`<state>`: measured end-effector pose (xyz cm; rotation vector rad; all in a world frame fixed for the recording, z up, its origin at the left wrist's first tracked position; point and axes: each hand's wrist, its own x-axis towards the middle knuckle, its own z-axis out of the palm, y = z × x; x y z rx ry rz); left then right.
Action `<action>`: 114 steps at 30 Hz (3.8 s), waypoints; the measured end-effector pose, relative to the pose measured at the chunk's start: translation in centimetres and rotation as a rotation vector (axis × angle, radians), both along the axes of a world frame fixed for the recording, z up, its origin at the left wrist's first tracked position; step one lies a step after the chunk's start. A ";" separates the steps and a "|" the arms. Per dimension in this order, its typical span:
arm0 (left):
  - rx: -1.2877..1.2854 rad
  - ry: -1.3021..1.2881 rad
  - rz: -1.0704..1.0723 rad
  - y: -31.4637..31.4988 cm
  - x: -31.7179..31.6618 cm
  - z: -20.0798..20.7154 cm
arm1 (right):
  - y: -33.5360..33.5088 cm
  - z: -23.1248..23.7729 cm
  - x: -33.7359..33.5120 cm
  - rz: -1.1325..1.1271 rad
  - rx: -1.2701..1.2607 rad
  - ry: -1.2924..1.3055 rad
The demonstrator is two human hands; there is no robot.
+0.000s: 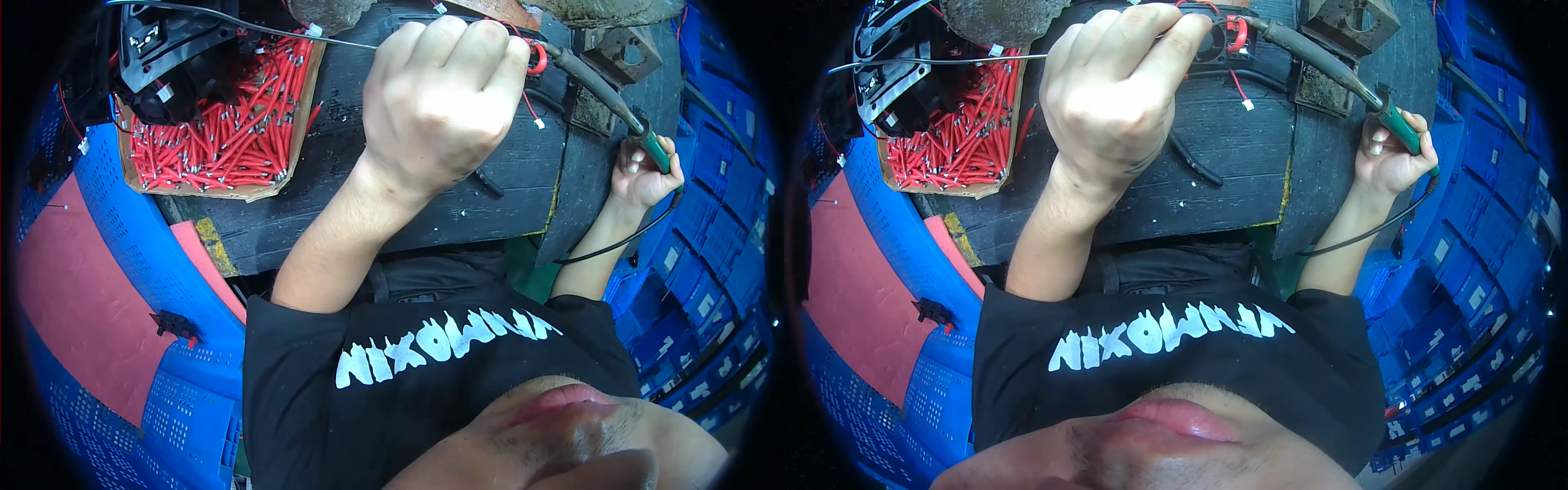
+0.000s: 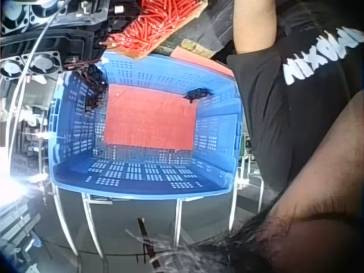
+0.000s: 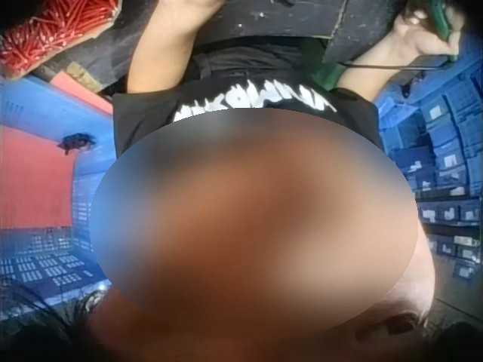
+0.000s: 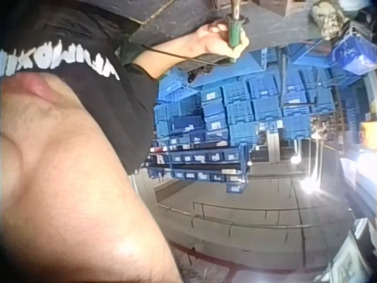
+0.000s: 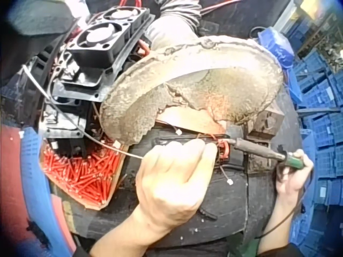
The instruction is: Soldering wires to small cooling fans and assembling the fan units at a workbench.
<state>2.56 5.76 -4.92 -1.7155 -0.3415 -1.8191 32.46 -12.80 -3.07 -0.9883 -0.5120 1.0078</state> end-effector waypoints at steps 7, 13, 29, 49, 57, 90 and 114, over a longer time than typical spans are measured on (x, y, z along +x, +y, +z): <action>0.031 0.010 0.066 -0.1 -0.1 0.0 | 0.0 0.1 0.0 0.015 -0.009 0.001; -0.020 -0.019 0.006 -0.5 -0.1 -0.3 | 0.0 0.1 0.0 0.020 -0.005 0.000; -0.887 0.408 -0.010 -6.3 -4.0 8.7 | 0.5 0.1 -0.3 -0.046 -0.033 0.018; -1.148 0.557 0.192 -8.4 -5.8 12.2 | 1.1 -3.3 3.3 0.058 0.137 0.054; -0.969 0.819 -0.005 -5.3 -2.8 9.4 | 1.9 -0.8 -1.4 -0.137 0.046 0.070; -1.233 -0.036 -0.117 -2.3 -15.5 25.9 | 2.1 -1.3 -0.2 -0.107 0.010 0.035; -1.390 0.196 1.483 -12.3 -30.8 11.3 | 3.2 -5.6 5.3 0.022 0.073 0.140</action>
